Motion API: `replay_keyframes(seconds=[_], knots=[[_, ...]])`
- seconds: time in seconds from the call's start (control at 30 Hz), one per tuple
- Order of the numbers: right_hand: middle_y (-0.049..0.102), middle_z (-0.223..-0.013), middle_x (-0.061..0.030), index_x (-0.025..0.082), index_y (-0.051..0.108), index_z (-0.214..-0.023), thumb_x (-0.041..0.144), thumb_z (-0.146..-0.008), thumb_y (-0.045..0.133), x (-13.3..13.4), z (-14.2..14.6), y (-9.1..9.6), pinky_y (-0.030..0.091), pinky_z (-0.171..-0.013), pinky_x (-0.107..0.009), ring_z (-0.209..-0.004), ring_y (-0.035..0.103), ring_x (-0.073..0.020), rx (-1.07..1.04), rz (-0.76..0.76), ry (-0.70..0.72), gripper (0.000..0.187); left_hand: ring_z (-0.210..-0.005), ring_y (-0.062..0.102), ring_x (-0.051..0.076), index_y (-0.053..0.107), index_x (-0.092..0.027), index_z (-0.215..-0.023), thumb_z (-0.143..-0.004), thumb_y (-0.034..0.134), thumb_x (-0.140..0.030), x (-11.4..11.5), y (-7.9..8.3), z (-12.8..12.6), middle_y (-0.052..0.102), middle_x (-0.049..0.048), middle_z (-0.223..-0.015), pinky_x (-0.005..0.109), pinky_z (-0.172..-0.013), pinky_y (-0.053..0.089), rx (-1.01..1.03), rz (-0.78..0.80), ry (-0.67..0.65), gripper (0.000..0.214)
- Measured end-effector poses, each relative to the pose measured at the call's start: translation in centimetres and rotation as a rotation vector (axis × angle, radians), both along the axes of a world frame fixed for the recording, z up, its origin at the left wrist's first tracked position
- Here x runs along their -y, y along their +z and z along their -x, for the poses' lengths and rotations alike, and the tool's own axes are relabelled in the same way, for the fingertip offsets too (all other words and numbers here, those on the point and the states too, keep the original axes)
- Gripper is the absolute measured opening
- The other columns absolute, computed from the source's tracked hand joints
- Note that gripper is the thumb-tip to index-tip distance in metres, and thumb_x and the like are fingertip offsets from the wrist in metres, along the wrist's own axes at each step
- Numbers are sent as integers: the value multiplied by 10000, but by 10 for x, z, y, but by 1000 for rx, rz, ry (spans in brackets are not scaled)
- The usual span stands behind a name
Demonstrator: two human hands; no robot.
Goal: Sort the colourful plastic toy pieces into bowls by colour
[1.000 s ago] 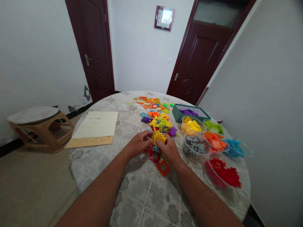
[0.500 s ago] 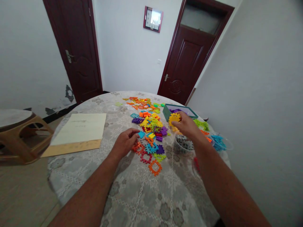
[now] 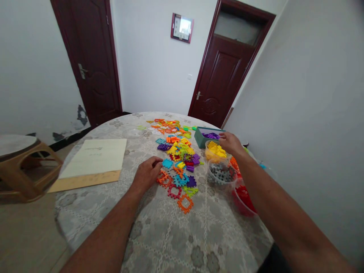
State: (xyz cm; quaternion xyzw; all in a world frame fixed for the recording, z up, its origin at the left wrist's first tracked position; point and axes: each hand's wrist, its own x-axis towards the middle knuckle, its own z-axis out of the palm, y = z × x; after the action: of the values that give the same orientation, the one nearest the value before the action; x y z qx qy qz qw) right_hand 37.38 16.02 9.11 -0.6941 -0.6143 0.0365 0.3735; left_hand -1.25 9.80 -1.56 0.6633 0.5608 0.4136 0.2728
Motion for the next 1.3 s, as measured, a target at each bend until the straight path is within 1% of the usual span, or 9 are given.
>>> replay_keyframes(seconds=[0.17,0.33,0.43,0.53,0.8,0.97,1.1,1.2,1.3], knots=[[776,-1096,-82,200,737,-1168,240,-943,535,47,47,-14,590,-793,-331,-865,727,-202,-88,-57,167,305,-846,718,212,775,-225,-1048,-884,568,-372,-2,-4,1,801,33,-941,329,-832,535,-39,-28,21,303],[781,-1044,-74,212,755,-1111,202,-942,516,109,113,-65,564,-876,-360,-925,731,-221,-42,30,355,293,-868,724,209,775,-225,-1042,-896,567,-312,-2,-7,0,807,36,-944,326,-851,534,-55,-68,46,270],[770,-1120,-105,188,744,-1117,140,-934,482,126,124,-95,528,-974,-379,-1049,716,-238,43,45,384,323,-892,730,212,777,-217,-1027,-903,564,-277,-1,-6,-1,808,45,-963,327,-858,534,-81,-100,49,254],[752,-1126,-126,167,727,-1115,124,-931,487,133,116,-110,501,-1002,-370,-1081,694,-244,125,85,372,306,-877,734,204,771,-220,-1026,-911,578,-269,2,-5,-3,807,38,-950,317,-845,541,-101,-132,24,230],[695,-1047,-92,194,684,-1025,282,-935,616,149,114,-109,454,-890,-327,-1003,653,-237,330,344,446,143,-863,705,202,745,-192,-1084,-907,593,-216,9,-12,-11,776,65,-982,341,-864,555,-268,-294,-193,235],[688,-1042,-76,190,670,-1031,254,-894,656,146,114,-111,443,-848,-310,-966,630,-220,237,374,513,152,-1053,665,245,736,-224,-1180,-903,629,-216,18,-14,-18,763,77,-1099,405,-985,515,-383,-407,-395,297],[700,-1044,-63,191,691,-1069,204,-837,705,143,104,-110,461,-832,-305,-944,636,-212,113,399,592,233,-1145,627,260,717,-254,-1242,-895,677,-235,25,-13,-25,742,75,-1206,429,-1054,460,-464,-399,-554,349],[707,-1090,-66,202,698,-1163,208,-819,734,143,99,-110,480,-847,-315,-956,642,-217,77,425,624,347,-1155,602,275,712,-268,-1269,-899,697,-285,26,-17,-29,714,81,-1213,443,-1055,441,-529,-369,-577,371],[708,-1084,-68,204,715,-1153,249,-829,750,144,97,-110,492,-839,-317,-941,645,-217,83,464,645,328,-1167,578,286,713,-284,-1281,-903,701,-313,25,-22,-30,690,87,-1230,453,-1065,427,-569,-356,-565,379]])
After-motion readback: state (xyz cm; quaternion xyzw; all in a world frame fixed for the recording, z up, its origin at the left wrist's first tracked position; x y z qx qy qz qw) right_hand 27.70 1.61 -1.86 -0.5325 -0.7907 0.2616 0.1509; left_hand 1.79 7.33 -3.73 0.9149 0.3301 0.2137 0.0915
